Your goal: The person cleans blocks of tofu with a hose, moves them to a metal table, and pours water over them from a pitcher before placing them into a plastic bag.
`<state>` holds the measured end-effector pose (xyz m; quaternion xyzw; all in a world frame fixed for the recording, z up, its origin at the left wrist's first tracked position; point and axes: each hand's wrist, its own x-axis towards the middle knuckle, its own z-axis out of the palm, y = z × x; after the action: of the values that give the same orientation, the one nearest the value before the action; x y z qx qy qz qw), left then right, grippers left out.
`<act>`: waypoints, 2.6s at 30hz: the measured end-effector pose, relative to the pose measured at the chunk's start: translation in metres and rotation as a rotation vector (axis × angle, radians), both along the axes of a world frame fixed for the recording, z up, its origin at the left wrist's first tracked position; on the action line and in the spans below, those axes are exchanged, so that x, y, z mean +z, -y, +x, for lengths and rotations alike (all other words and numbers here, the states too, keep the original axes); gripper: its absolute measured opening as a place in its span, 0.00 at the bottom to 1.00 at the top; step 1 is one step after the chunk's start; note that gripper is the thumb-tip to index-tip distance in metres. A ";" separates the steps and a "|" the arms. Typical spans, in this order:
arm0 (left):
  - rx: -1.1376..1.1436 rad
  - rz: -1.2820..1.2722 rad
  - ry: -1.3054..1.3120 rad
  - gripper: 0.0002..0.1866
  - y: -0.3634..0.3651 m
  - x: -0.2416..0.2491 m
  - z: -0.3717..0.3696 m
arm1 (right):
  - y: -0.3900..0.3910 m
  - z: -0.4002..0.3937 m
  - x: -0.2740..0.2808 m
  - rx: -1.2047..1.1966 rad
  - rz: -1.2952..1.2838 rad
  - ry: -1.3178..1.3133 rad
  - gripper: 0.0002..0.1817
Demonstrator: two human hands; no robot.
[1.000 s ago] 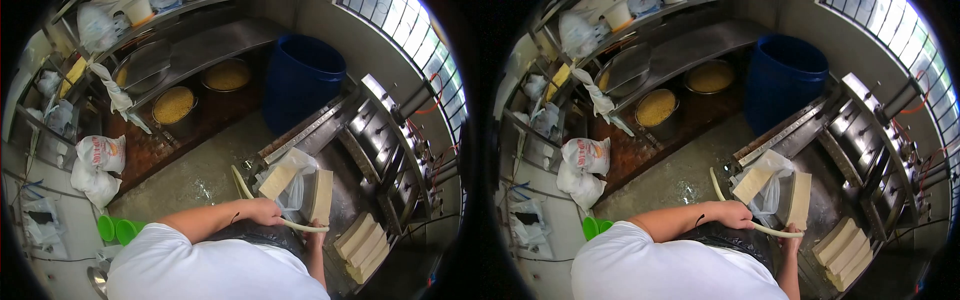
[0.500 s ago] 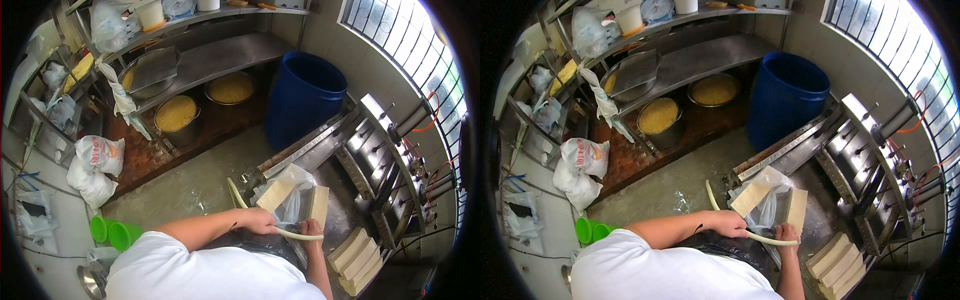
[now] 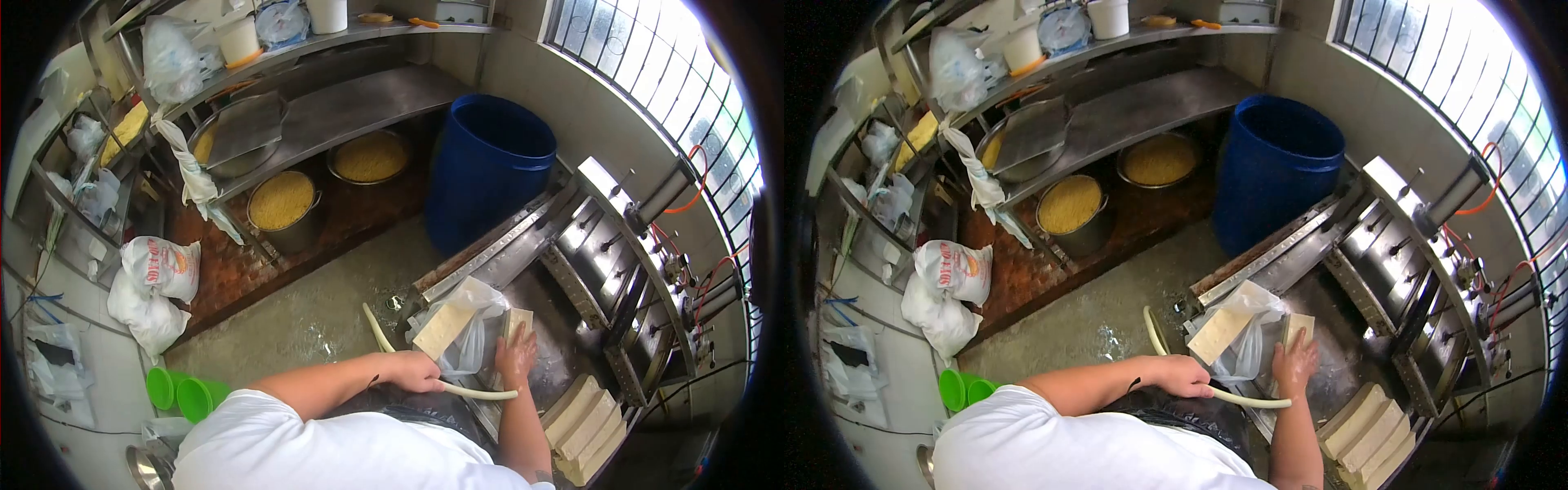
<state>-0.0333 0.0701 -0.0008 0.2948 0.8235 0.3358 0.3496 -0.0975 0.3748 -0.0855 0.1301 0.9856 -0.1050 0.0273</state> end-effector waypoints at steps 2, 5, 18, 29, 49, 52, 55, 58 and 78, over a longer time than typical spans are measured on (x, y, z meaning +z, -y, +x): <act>-0.032 0.004 -0.016 0.27 -0.003 -0.002 0.000 | -0.001 -0.018 0.006 -0.012 -0.066 0.099 0.44; 0.101 0.069 -0.090 0.27 -0.008 -0.008 0.000 | -0.010 -0.036 -0.015 0.142 0.005 0.064 0.46; 0.023 -0.140 0.105 0.30 0.018 0.003 0.006 | -0.013 0.084 0.020 -0.024 -0.054 0.092 0.49; 0.064 0.012 0.046 0.28 0.012 0.003 -0.006 | -0.125 0.097 -0.047 -0.507 -1.245 -0.026 0.31; 0.064 -0.140 0.057 0.27 -0.012 0.015 -0.014 | -0.038 0.022 -0.009 0.009 -0.120 0.037 0.43; 0.052 -0.164 0.063 0.27 -0.006 0.003 -0.014 | -0.031 0.083 0.013 -0.082 -0.121 0.118 0.44; 0.029 -0.188 0.067 0.28 -0.007 -0.004 -0.013 | -0.034 0.113 0.014 -0.085 -0.086 0.102 0.45; -0.005 -0.161 0.115 0.27 -0.015 0.002 -0.012 | -0.059 0.109 -0.016 -0.092 -0.393 -0.008 0.44; 0.108 0.274 -0.001 0.23 -0.054 0.050 -0.018 | -0.149 0.158 0.081 -0.554 -0.004 0.164 0.40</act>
<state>-0.0516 0.1240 0.0493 0.2952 0.7849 0.4631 0.2870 0.0607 0.5240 -0.0041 0.4021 0.9069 -0.0997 0.0773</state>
